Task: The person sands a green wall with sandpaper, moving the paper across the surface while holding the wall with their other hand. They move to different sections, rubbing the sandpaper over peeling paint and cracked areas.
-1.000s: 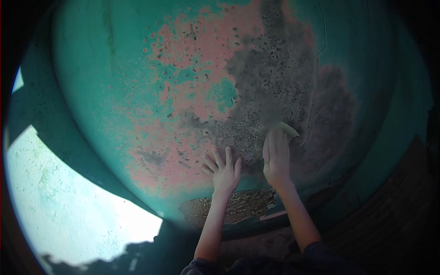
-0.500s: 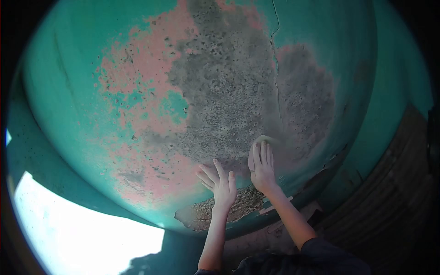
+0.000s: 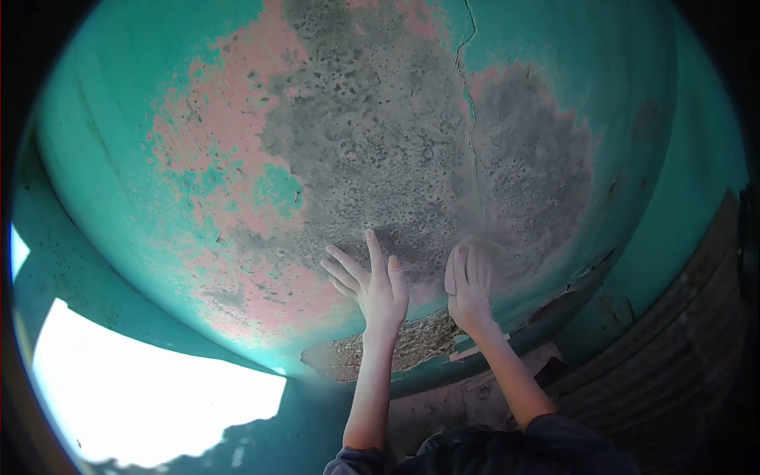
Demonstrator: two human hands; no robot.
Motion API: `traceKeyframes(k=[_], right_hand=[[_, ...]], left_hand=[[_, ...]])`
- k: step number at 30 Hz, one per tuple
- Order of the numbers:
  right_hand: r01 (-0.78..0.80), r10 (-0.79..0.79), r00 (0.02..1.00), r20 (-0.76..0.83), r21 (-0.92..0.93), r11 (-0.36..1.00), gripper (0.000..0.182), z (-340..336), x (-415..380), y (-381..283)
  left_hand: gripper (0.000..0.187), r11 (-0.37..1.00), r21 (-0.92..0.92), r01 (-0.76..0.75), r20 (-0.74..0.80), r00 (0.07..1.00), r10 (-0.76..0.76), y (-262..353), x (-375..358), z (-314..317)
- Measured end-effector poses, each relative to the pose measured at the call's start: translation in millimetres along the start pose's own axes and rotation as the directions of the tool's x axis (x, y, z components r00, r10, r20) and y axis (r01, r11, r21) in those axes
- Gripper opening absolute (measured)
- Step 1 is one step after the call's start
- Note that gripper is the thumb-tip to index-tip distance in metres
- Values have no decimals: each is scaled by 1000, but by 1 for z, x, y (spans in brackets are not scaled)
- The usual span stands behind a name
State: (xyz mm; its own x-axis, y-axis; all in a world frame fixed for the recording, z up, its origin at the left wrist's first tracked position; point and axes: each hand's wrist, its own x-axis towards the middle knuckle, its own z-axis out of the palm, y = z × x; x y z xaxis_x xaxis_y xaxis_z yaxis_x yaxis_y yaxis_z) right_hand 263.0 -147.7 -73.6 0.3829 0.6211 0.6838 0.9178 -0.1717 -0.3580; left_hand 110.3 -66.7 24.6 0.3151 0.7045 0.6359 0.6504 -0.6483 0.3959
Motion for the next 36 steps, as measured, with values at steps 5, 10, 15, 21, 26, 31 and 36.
traceKeyframes(k=[5,10,15,21,26,31,36], right_hand=[[-66,70,987,-145,33,997,79,-45,55,16],[45,-31,983,-182,74,996,81,-49,52,28],[2,-5,999,-38,-68,998,79,-28,9,32],[73,-74,985,-159,-10,997,75,-70,70,19],[67,-56,989,-136,72,995,78,-22,19,29],[28,-28,994,-108,-9,1000,79,-24,24,35],[11,-23,986,-163,-75,997,80,-26,27,28]], left_hand=[[60,998,37,-50,-139,989,55,19,9,3],[58,998,49,25,80,996,-29,34,-26,18],[61,999,1,52,145,988,-51,44,-44,31],[65,999,-30,42,129,991,-38,48,-47,41],[66,999,-23,35,162,986,-31,45,-49,42],[63,996,-76,-49,115,992,58,37,-48,30],[62,989,-52,-137,15,990,138,39,-27,14]])
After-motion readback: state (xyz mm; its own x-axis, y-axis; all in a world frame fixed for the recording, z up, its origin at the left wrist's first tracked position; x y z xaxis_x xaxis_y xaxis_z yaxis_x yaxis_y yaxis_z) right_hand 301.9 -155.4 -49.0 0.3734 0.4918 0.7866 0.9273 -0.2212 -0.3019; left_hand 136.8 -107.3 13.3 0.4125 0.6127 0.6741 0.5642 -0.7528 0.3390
